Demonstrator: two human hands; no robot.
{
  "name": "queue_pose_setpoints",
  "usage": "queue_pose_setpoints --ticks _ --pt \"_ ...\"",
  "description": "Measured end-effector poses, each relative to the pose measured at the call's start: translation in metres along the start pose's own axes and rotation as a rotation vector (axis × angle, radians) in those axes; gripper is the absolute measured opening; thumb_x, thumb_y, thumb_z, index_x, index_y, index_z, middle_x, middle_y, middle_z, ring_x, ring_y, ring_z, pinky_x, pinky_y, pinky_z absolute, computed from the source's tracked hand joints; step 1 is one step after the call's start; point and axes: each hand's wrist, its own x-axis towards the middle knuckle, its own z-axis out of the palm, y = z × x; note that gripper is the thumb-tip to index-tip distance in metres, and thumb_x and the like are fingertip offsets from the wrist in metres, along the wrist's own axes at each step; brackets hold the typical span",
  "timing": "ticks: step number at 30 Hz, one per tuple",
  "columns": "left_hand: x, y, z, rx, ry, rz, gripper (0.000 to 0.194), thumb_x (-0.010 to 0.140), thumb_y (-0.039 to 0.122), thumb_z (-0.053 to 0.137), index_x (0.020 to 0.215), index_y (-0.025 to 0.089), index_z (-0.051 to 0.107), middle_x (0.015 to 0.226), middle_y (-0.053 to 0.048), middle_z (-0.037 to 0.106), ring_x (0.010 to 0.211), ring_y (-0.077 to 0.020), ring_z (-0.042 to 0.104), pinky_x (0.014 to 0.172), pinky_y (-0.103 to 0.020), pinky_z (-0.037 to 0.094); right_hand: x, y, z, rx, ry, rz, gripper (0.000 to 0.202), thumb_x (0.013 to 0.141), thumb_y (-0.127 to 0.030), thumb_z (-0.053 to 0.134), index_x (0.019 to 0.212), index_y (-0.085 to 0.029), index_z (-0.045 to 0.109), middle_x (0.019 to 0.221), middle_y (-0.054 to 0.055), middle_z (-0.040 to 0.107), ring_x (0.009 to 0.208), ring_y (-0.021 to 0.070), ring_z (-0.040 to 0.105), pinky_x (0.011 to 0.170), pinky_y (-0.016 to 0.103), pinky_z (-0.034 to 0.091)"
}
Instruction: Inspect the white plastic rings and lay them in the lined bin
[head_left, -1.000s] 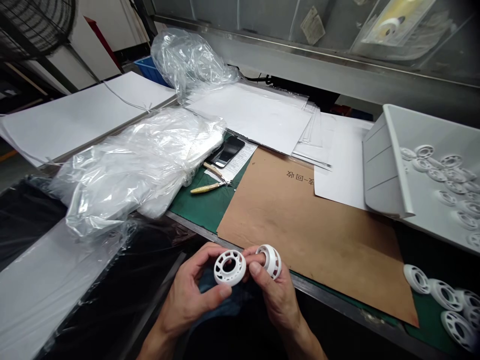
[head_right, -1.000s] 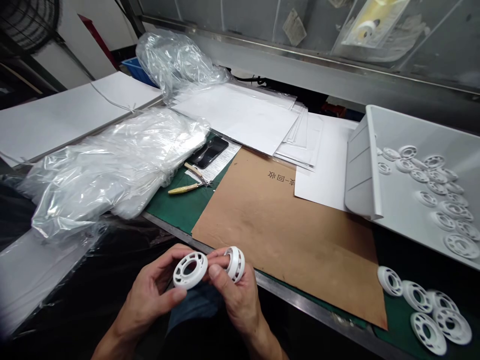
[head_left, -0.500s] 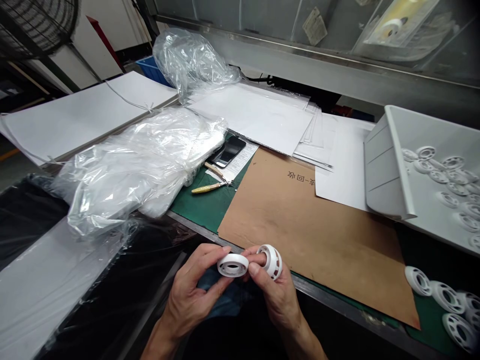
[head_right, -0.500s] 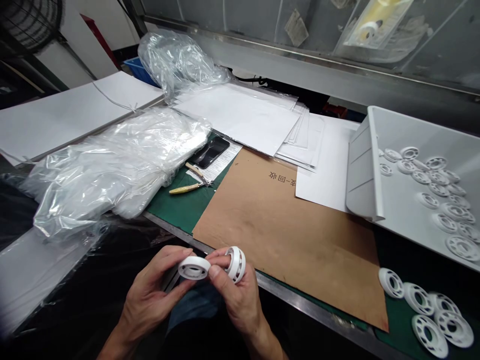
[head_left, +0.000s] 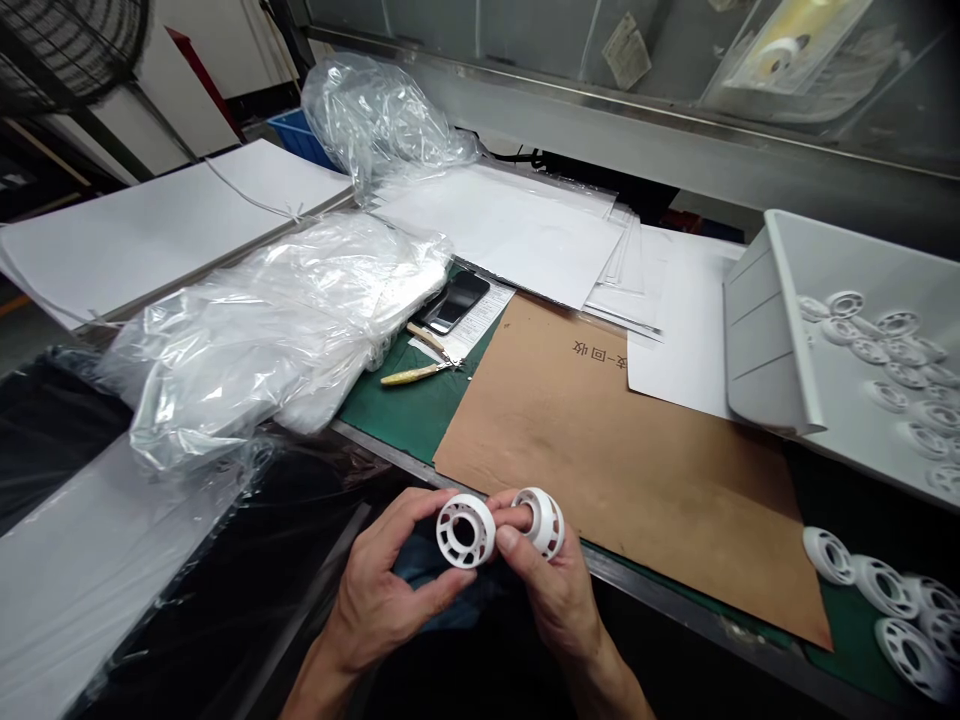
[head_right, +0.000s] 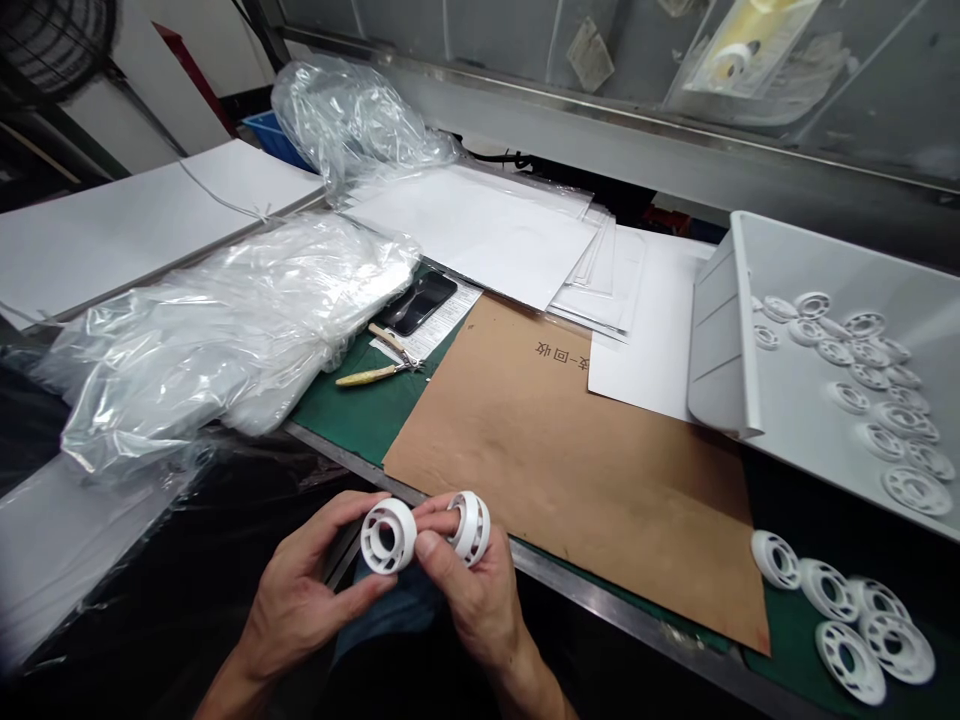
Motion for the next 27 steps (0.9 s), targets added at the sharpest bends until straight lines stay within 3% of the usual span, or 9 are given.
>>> queue_pose_setpoints --ticks 9,20,27 --pt "0.0016 0.0007 -0.002 -0.072 -0.048 -0.038 0.047 0.08 0.037 0.089 0.122 0.024 0.072 0.107 -0.008 0.078 0.094 -0.0246 0.076 0.085 -0.031 0.06 -0.0008 -0.0011 0.0016 -0.007 0.023 0.016 0.016 0.094 -0.041 0.075 0.097 -0.029 0.086 0.106 0.006 0.074 0.1 0.0245 0.068 0.092 0.036 0.054" --pt "0.0019 0.0004 -0.0046 -0.126 -0.075 -0.103 0.042 0.081 0.049 0.087 0.113 0.024 0.078 0.097 -0.004 0.079 0.084 -0.021 0.075 0.077 -0.027 0.056 -0.0005 -0.0002 0.0013 0.017 0.011 0.025 0.017 0.095 -0.041 0.074 0.093 -0.028 0.085 0.104 0.005 0.071 0.092 0.0202 0.066 0.087 0.032 0.054" --pt "0.0024 0.002 -0.0051 -0.134 -0.082 -0.159 0.052 0.082 0.065 0.079 0.106 0.019 0.08 0.092 -0.008 0.08 0.078 -0.0224 0.073 0.073 -0.029 0.055 -0.0012 0.0008 0.0028 0.043 0.01 0.04 0.017 0.095 -0.04 0.075 0.096 -0.026 0.085 0.106 0.005 0.07 0.081 0.0173 0.066 0.077 0.03 0.056"
